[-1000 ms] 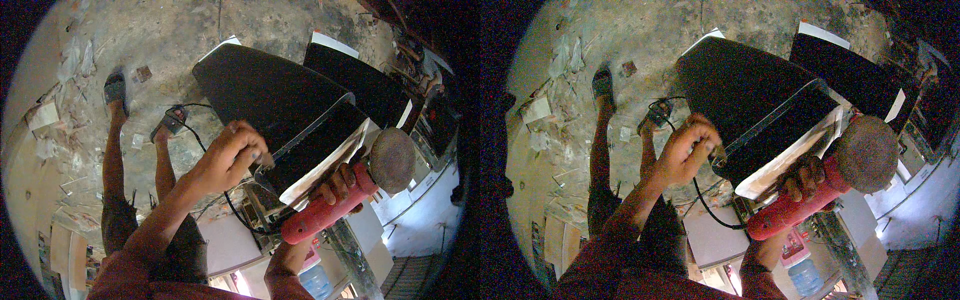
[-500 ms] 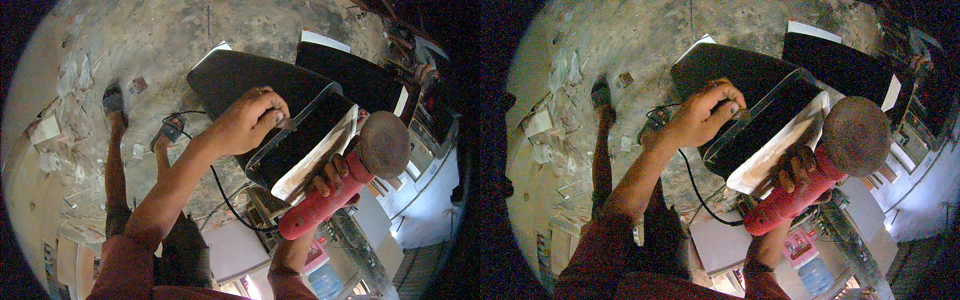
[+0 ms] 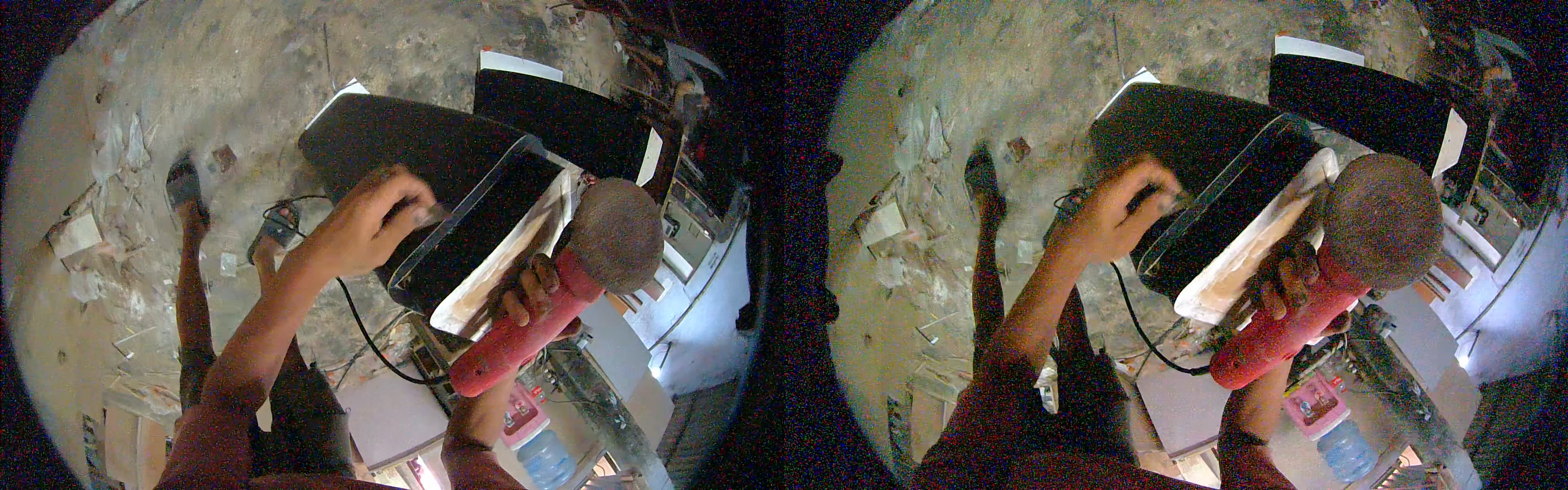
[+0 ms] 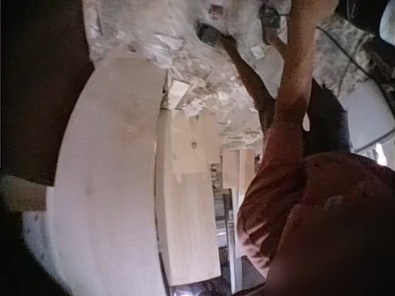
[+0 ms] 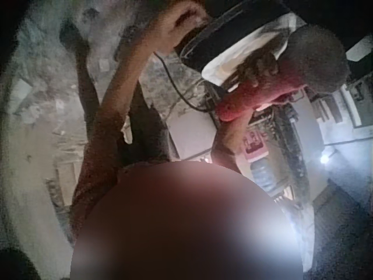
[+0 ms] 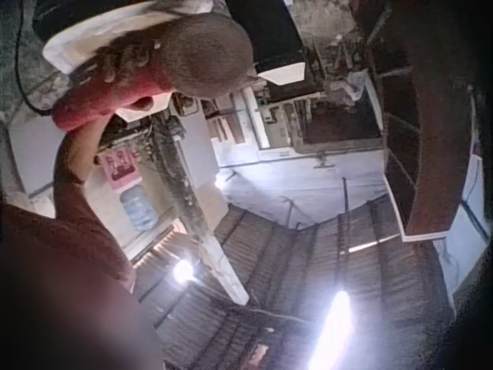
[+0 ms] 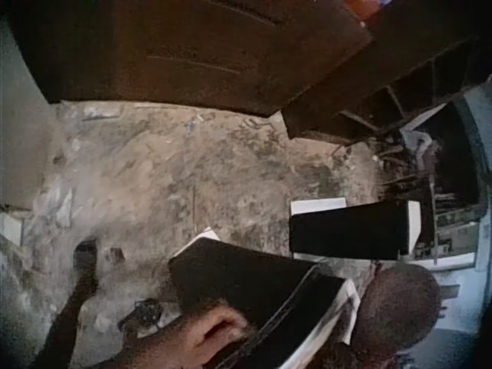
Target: The person uses a handheld orbital sander to smooth the edges and surfaces of a white rectangular furniture component. They hold the piece steady with one hand while moving the sander along the edges and top surface, occasionally repositioning the component to access different areas.
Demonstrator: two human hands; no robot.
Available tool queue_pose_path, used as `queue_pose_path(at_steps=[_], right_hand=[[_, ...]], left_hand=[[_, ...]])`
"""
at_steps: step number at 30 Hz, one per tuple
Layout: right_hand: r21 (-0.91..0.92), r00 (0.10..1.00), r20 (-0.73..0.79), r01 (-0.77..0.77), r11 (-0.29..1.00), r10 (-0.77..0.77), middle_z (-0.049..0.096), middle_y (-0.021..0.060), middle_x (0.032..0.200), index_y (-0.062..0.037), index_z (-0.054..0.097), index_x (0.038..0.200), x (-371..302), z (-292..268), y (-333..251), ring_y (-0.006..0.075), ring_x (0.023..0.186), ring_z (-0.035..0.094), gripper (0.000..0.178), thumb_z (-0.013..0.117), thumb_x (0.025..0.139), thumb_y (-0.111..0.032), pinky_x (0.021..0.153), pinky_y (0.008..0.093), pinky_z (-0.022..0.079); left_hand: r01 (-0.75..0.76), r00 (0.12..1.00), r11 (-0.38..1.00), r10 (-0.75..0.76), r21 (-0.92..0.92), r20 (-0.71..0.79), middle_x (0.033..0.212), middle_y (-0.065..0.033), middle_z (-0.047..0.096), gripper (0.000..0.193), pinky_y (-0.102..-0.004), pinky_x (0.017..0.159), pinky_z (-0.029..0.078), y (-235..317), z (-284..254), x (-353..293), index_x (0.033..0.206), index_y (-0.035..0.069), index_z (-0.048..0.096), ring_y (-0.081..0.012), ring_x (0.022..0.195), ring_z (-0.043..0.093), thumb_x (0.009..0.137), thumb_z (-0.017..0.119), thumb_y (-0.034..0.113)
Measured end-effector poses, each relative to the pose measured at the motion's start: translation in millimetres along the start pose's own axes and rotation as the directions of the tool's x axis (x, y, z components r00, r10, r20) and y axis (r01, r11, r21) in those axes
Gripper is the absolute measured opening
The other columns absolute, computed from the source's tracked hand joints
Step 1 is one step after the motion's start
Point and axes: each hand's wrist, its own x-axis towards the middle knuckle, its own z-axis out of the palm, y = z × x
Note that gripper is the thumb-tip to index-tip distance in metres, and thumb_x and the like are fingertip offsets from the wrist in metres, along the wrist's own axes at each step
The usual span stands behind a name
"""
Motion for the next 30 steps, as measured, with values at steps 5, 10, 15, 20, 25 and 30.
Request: queue_pose_path(at_steps=[5,10,15,20,25,30], right_hand=[[0.004,0.999,-0.032,0.017,1.0,-0.017,0.059,0.0073,0.098,-0.0044,0.031,0.149,-6.6,-3.1,4.7,0.0203,0.073,0.062,0.107,0.096,0.068,-0.031,0.055,0.0375,0.055],[-0.029,0.999,-0.027,0.023,0.999,-0.024,0.059,0.0079,0.1,-0.0017,0.034,0.144,-7.4,-8.3,1.1,0.0214,0.073,0.062,0.098,0.095,0.071,-0.028,0.054,0.0378,0.056],[-0.019,0.998,-0.036,0.043,0.999,-0.044,0.058,0.01,0.103,-0.0025,0.032,0.146,-13.1,-7.9,2.5,0.022,0.075,0.062,0.098,0.094,0.074,-0.029,0.056,0.0375,0.057],[0.102,0.999,0.036,-0.011,0.995,0.008,0.053,0.0116,0.105,-0.0054,0.044,0.137,-9.8,-5.1,5.0,0.0257,0.086,0.059,0.074,0.087,0.078,-0.016,0.061,0.0425,0.051],[0.098,0.999,0.048,-0.03,0.995,0.025,0.052,0.0121,0.104,-0.0048,0.046,0.134,-7.0,-1.7,2.6,0.0254,0.083,0.057,0.069,0.086,0.079,-0.018,0.06,0.0427,0.049],[0.033,1.0,-0.005,0.028,0.999,-0.028,0.056,0.0116,0.103,-0.0034,0.038,0.14,-11.9,-5.5,6.0,0.0226,0.077,0.06,0.088,0.091,0.076,-0.032,0.055,0.0391,0.054]], left_hand=[[0.012,1.0,1.0,-0.012,0.003,0.01,0.098,-0.015,0.065,0.007,-0.0412,0.088,0.049,-3.7,-3.7,-4.5,0.102,0.002,0.063,-0.0319,0.097,0.064,0.099,0.059,0.007],[-0.058,0.998,0.994,0.057,-0.088,-0.005,0.1,-0.0162,0.066,0.009,-0.0417,0.09,0.05,-23.4,19.4,66.0,0.103,0.002,0.063,-0.0334,0.099,0.064,0.099,0.06,0.009],[-0.091,0.995,0.996,0.091,0.007,0.03,0.1,-0.0165,0.065,0.01,-0.0418,0.091,0.049,-6.8,8.4,41.9,0.104,0.002,0.063,-0.0353,0.098,0.064,0.099,0.06,0.01],[-0.075,0.993,0.995,0.069,0.062,0.098,0.1,-0.0122,0.065,0.009,-0.0359,0.09,0.05,-1.3,0.2,34.2,0.108,0.002,0.062,-0.0244,0.096,0.065,0.102,0.058,0.008],[-0.129,0.992,0.991,0.129,-0.014,-0.013,0.097,-0.0148,0.064,0.007,-0.0415,0.086,0.049,-6.0,16.7,59.3,0.103,0.003,0.063,-0.0332,0.094,0.063,0.098,0.061,0.007],[-0.015,0.999,1.0,0.015,0.009,0.044,0.096,-0.0128,0.064,0.006,-0.0401,0.083,0.049,6.0,-4.2,-6.6,0.102,0.004,0.065,-0.031,0.092,0.062,0.097,0.064,0.007]])
